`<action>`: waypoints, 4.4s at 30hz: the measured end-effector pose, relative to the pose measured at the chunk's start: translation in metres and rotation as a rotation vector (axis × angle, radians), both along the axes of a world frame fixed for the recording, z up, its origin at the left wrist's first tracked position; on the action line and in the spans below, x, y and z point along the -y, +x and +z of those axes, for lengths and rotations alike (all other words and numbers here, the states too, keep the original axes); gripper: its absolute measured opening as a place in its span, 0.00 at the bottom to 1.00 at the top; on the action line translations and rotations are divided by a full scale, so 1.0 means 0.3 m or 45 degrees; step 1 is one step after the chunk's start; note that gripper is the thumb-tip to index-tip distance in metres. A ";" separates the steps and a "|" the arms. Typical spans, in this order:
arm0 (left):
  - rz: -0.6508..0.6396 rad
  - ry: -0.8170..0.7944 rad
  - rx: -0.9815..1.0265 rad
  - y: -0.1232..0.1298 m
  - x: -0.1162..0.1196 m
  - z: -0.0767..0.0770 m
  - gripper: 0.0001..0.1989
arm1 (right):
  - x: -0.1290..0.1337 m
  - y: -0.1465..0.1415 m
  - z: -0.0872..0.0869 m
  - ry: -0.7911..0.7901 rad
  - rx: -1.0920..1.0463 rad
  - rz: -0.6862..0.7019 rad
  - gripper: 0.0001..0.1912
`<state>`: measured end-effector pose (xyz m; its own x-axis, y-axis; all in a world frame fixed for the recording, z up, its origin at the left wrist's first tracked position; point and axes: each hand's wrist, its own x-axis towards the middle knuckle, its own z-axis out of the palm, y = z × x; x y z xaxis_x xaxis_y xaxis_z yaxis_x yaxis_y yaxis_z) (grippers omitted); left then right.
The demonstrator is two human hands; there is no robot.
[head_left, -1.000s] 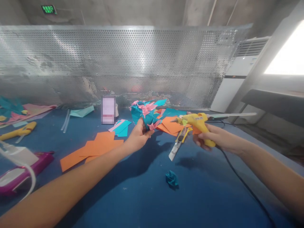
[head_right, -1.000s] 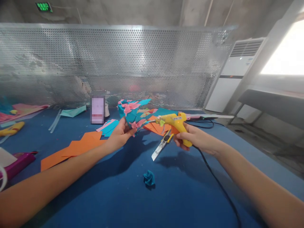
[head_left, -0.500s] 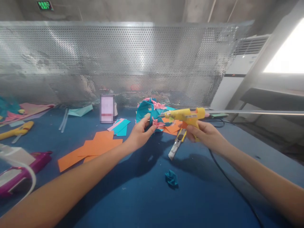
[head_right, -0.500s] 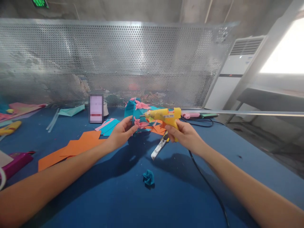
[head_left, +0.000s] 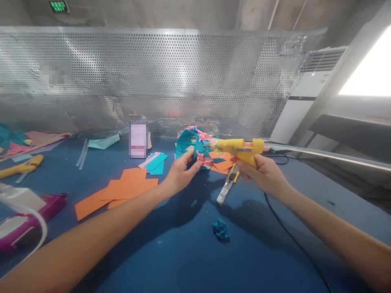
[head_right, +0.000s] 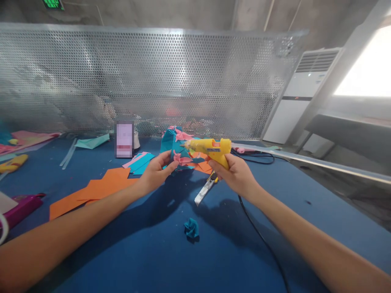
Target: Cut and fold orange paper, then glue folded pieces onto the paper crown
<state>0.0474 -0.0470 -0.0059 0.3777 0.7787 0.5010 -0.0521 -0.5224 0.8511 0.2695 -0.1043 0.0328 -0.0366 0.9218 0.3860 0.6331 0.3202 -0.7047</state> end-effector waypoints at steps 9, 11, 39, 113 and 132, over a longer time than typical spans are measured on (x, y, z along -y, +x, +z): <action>0.000 0.008 0.004 0.001 -0.009 -0.008 0.14 | -0.019 0.010 -0.021 0.060 0.081 0.000 0.20; 0.005 -0.002 0.015 0.001 -0.010 -0.009 0.13 | -0.020 0.007 -0.022 0.066 0.108 0.014 0.20; 0.048 0.014 0.033 -0.001 -0.014 -0.002 0.13 | -0.036 0.006 -0.027 0.155 0.297 -0.046 0.18; 0.131 -0.111 0.284 -0.004 -0.006 0.001 0.16 | 0.145 -0.135 0.044 -0.416 0.861 0.859 0.04; 0.147 -0.112 0.268 -0.001 -0.010 -0.003 0.15 | 0.058 -0.133 0.060 -0.455 0.778 0.969 0.14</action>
